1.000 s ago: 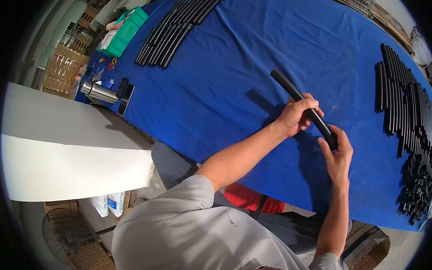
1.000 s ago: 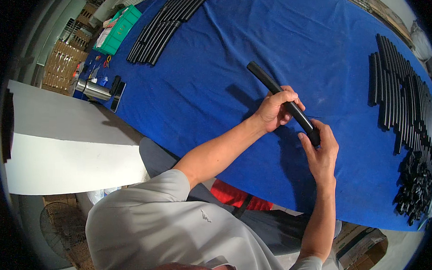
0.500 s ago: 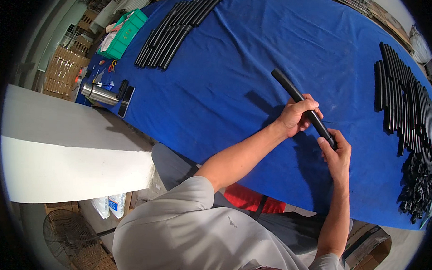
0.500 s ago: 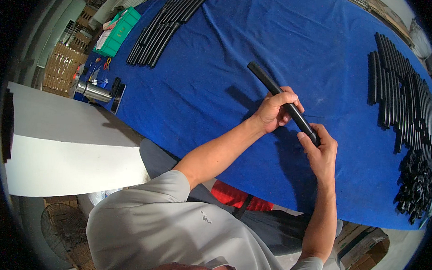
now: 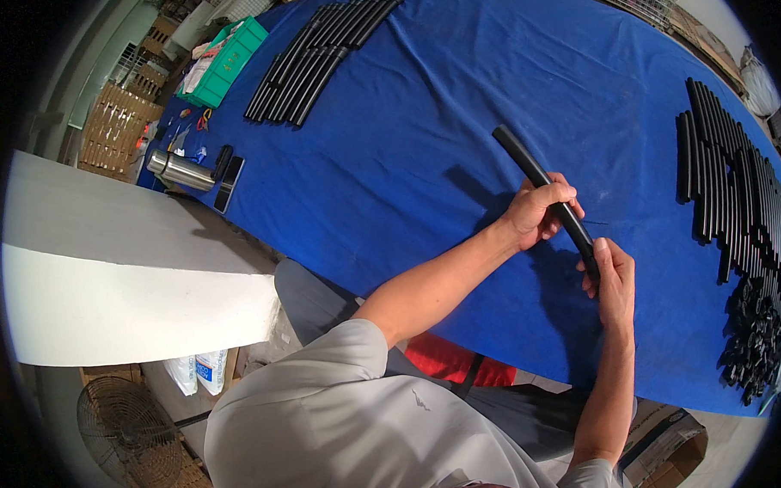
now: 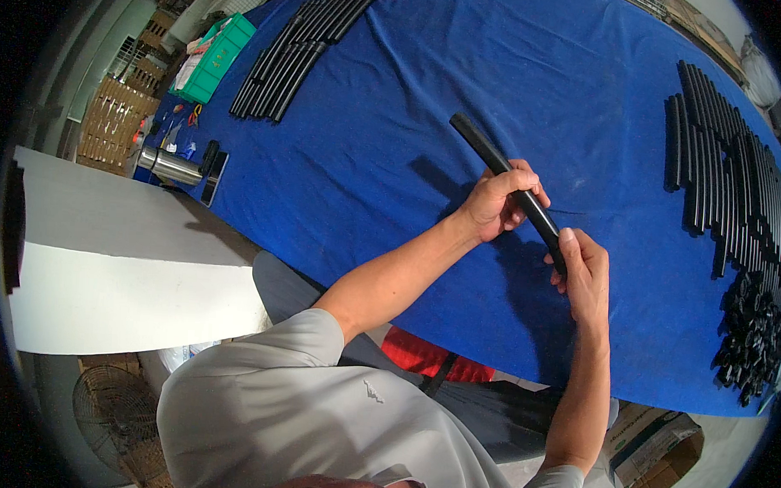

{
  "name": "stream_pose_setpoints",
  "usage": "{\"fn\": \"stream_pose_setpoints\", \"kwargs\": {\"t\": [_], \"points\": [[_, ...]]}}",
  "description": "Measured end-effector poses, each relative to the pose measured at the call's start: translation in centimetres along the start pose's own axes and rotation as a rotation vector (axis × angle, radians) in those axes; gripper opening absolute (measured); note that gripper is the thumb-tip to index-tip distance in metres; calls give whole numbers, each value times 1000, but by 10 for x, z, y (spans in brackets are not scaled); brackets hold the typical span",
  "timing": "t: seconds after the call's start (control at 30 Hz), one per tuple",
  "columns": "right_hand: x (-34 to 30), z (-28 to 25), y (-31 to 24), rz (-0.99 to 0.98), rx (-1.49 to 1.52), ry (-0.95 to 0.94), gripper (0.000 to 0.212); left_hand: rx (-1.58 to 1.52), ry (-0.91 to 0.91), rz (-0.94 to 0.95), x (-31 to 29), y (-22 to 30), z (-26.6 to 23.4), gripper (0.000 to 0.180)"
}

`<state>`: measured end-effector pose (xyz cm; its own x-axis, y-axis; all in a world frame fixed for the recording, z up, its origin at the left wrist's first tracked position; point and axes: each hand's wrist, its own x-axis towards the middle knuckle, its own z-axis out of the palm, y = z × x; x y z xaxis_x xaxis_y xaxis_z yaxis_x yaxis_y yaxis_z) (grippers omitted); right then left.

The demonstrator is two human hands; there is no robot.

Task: Assembling black plastic tubes by fitting them with end caps and connectors on a work table.

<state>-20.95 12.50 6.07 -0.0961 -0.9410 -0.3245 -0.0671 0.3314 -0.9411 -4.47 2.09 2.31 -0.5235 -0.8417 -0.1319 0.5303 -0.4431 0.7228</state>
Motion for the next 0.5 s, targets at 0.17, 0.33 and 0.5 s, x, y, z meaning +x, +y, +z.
{"fn": "stream_pose_setpoints", "kwargs": {"t": [0.17,0.33,0.5], "points": [[2,3,10,-401,-248,144,28,-30,37,22,2,-3,3,17],[1,2,0,-164,-122,30,27,-5,21,-11,2,-3,-4,18],[0,1,4,-87,81,-14,25,-16,15,13,0,-5,0,18]]}}
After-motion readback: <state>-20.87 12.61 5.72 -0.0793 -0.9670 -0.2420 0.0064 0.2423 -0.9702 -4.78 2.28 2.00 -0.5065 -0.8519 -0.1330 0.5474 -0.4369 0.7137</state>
